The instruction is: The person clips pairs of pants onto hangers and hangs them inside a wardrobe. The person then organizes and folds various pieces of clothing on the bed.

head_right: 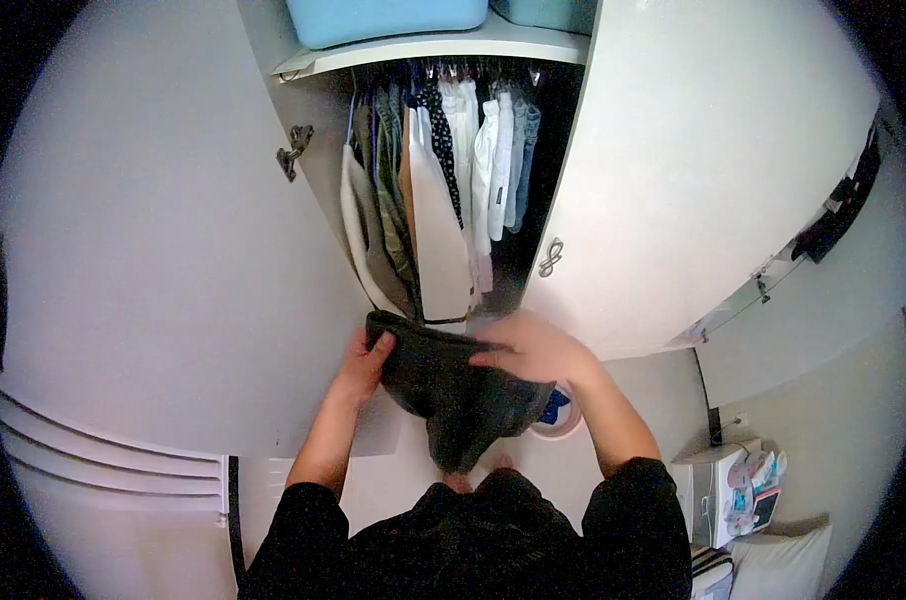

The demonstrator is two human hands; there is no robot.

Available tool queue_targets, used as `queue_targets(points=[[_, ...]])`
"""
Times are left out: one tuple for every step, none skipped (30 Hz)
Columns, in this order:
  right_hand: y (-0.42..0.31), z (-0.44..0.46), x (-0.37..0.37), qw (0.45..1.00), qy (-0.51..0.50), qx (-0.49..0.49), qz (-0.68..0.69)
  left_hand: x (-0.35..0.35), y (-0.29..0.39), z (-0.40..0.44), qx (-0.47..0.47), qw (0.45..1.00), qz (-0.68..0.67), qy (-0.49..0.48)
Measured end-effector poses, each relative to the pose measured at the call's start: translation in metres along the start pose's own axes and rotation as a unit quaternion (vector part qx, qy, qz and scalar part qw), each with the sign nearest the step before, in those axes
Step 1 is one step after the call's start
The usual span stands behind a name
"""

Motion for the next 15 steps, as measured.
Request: queue_targets(points=[[0.007, 0.005, 0.004, 1.0, -0.01, -0.018, 0.017, -0.001, 0.005, 0.004, 0.004, 1.0, 0.005, 0.016], [0.014, 0.009, 0.008, 0.999, -0.021, -0.037, 0.034, -0.003, 0.011, 0.008, 0.008, 0.999, 0.01, 0.033], [0.022, 0.015, 0.012, 0.997, -0.032, -0.055, 0.052, -0.01, 0.023, 0.011, -0.003, 1.0, 0.009, 0.03], [0.03, 0.02, 0.016, 0.995, -0.075, -0.037, 0.056, -0.019, 0.039, 0.013, -0.014, 0.999, 0.007, 0.029], [0.044, 0.029, 0.026, 0.988, -0.056, -0.065, 0.127, -0.026, 0.053, 0.014, -0.025, 0.999, 0.006, 0.028], [0.059, 0.039, 0.036, 0.975, -0.037, -0.091, 0.197, -0.03, 0.062, 0.015, -0.031, 0.998, 0.055, 0.02], [0.072, 0.052, 0.048, 0.957, -0.018, -0.116, 0.265, -0.035, 0.071, 0.015, -0.039, 0.994, 0.105, 0.014], [0.085, 0.069, 0.071, 0.94, 0.101, -0.155, 0.286, -0.039, 0.077, 0.016, -0.046, 0.987, 0.153, 0.008], [0.097, 0.087, 0.095, 0.908, 0.218, -0.191, 0.304, -0.044, 0.084, 0.015, -0.046, 0.983, 0.175, -0.006], [0.107, 0.105, 0.12, 0.892, 0.304, -0.176, 0.284, -0.049, 0.089, 0.014, -0.046, 0.979, 0.198, -0.021], [0.118, 0.124, 0.144, 0.869, 0.388, -0.16, 0.262, -0.052, 0.091, 0.015, -0.047, 0.973, 0.221, -0.035], [0.123, 0.143, 0.165, 0.859, 0.451, -0.177, 0.168, -0.053, 0.09, 0.016, -0.058, 0.969, 0.235, -0.051], [0.127, 0.16, 0.183, 0.836, 0.508, -0.192, 0.073, -0.053, 0.089, 0.017, -0.068, 0.964, 0.25, -0.067], [0.136, 0.181, 0.198, 0.816, 0.542, -0.201, 0.028, -0.054, 0.088, 0.019, -0.079, 0.958, 0.264, -0.084], [0.147, 0.202, 0.21, 0.792, 0.573, -0.211, -0.016, -0.054, 0.088, 0.021, -0.073, 0.957, 0.266, -0.084]])
Point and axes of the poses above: each hand's wrist, its own z-axis towards the middle knuckle, its own x-axis out of the back of the hand, y = z × x, the point moved 5 cm from there along z, towards the middle knuckle, and after that the axes turned 14 degrees about -x, right-handed, at the moved point
